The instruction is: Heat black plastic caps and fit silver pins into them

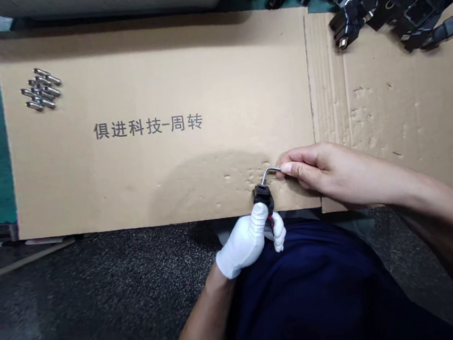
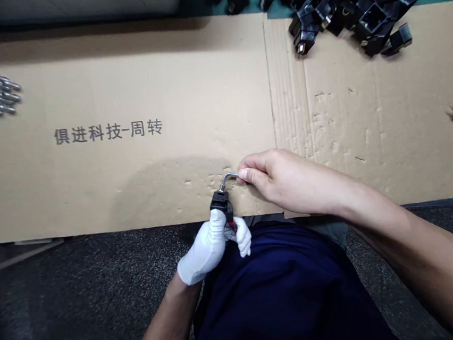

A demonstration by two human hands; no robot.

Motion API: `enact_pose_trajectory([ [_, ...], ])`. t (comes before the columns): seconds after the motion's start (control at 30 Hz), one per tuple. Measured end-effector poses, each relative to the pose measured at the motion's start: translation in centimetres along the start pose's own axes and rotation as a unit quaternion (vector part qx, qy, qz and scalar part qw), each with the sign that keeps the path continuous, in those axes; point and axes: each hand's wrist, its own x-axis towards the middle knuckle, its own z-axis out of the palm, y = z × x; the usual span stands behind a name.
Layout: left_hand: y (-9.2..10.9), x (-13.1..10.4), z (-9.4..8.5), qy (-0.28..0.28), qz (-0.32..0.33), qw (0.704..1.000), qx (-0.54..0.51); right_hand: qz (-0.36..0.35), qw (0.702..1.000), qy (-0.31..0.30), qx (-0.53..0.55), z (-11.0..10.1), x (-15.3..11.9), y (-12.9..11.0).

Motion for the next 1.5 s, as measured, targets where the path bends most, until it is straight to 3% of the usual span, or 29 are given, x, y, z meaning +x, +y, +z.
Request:
enact_pose_trajectory([
  [0.33, 0.1, -0.1, 0.2, 0.019, 0.009, 1.0, -0.002, 0.043, 0.991, -0.076, 0.104, -1.5, 0.8, 0.4],
  [0.5, 0.2, 0.0, 0.2, 0.025, 0.001, 1.0, -0.005, 0.067, 0.982, -0.145, 0.104, -2.7, 1.8, 0.3],
  [0.7, 0.7, -0.1, 0.5, 0.036, -0.006, 0.999, -0.003, 0.076, 0.977, -0.175, 0.092, -3.5, 2.6, 0.0],
  [1.1, 0.2, 0.0, 0.3, 0.017, 0.002, 1.0, 0.003, 0.068, 0.978, -0.191, 0.055, -4.1, 2.6, -0.3],
  [1.5, 0.6, 0.0, 0.5, 0.028, -0.004, 1.0, 0.009, -0.008, 0.983, -0.17, -0.064, -4.6, 2.4, -0.4],
])
